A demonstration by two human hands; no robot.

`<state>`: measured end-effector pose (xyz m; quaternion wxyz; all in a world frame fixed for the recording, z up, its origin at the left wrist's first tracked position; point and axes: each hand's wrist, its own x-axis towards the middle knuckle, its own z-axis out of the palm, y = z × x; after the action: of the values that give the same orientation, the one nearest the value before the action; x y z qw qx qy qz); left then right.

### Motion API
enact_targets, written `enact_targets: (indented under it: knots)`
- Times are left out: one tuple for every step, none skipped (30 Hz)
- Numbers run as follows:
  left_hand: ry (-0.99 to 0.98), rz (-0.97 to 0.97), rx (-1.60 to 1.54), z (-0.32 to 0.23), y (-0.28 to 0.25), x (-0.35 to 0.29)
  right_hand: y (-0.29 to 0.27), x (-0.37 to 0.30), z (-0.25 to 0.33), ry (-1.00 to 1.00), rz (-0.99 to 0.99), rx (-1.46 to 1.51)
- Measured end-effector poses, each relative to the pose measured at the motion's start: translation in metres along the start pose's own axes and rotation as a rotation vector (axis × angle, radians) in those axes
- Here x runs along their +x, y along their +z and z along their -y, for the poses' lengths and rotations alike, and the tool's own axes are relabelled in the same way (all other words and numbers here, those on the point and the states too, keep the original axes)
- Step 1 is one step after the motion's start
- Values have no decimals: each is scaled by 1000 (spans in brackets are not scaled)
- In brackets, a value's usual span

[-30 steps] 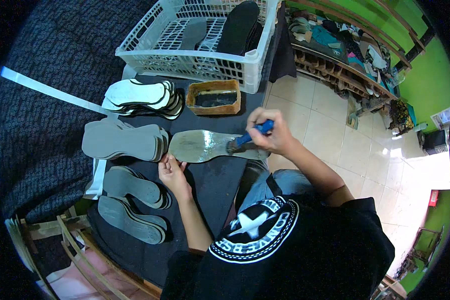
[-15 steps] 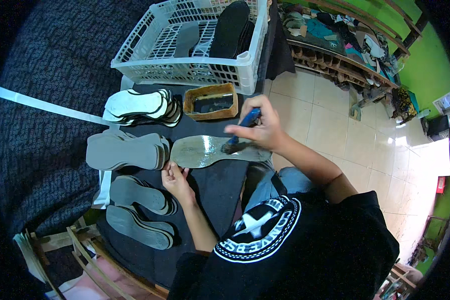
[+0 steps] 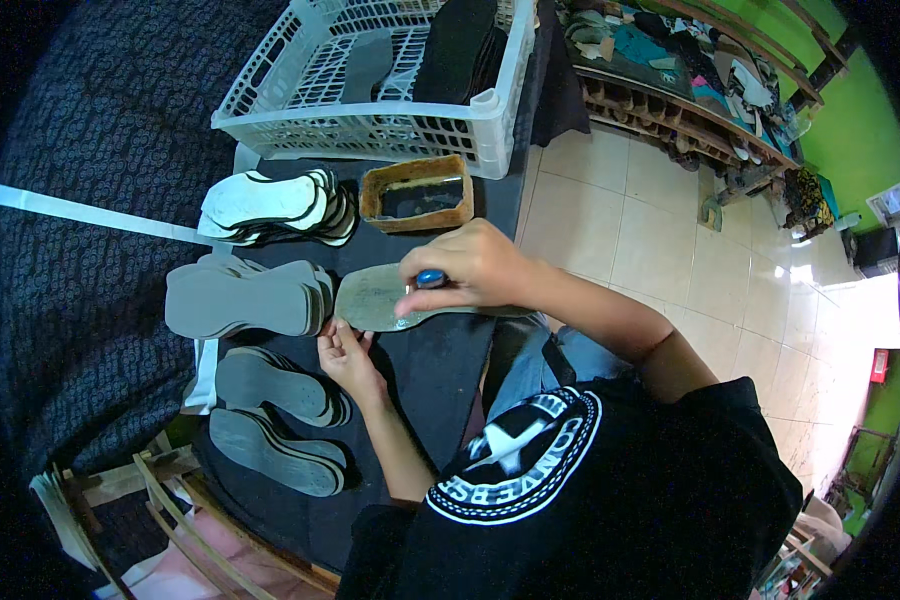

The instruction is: The person applies adhesive to shoe insoles using a small brush, places the coated insoles into a plastic basket, and picks up additional insoles from a stack to brush them.

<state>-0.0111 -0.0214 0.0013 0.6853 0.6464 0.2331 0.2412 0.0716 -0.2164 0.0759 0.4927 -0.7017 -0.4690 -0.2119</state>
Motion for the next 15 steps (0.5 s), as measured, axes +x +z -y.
enact_targets:
  knots:
    - [-4, -2, 4, 0, 1, 0, 2, -1, -3, -42, 27, 0]
    - [-4, -5, 5, 0, 0, 0, 0, 0, -3, -42, 28, 2]
    - [3, -7, 4, 0, -1, -1, -3, 2, -1, -68, 88, 58]
    - [9, -9, 2, 0, -1, -1, -5, 2, 0, -94, 148, 114]
    - [7, -10, 2, -1, -1, -1, -6, 0, -1, -119, 172, 98]
    - [1, -12, 7, -1, -1, -1, -10, -2, -1, -117, 173, 98]
    - [-6, -15, 12, -1, -1, -1, -16, -3, 1, -103, 175, 71]
    - [-7, -18, 11, -1, -2, -2, -24, -5, 4, -92, 178, 45]
    - [-3, -8, 5, -1, -2, -1, -35, -7, 6, -9, 283, -3]
    - [0, 1, -1, 0, -2, -1, -42, -15, 6, -11, 286, -3]
    - [3, -7, 0, -1, -3, -1, -48, -22, 5, 31, 256, 7]
    - [-4, 2, -10, -1, -2, -1, -54, -28, 5, 75, 227, 9]
    - [-11, 10, -20, -2, -1, -1, -62, -33, 6, 71, 230, 8]
    - [-10, 4, -20, -1, -1, -1, -67, -39, 7, 129, 185, 28]
    - [-13, -1, -22, -1, -1, -1, -70, -43, 8, 187, 139, 47]
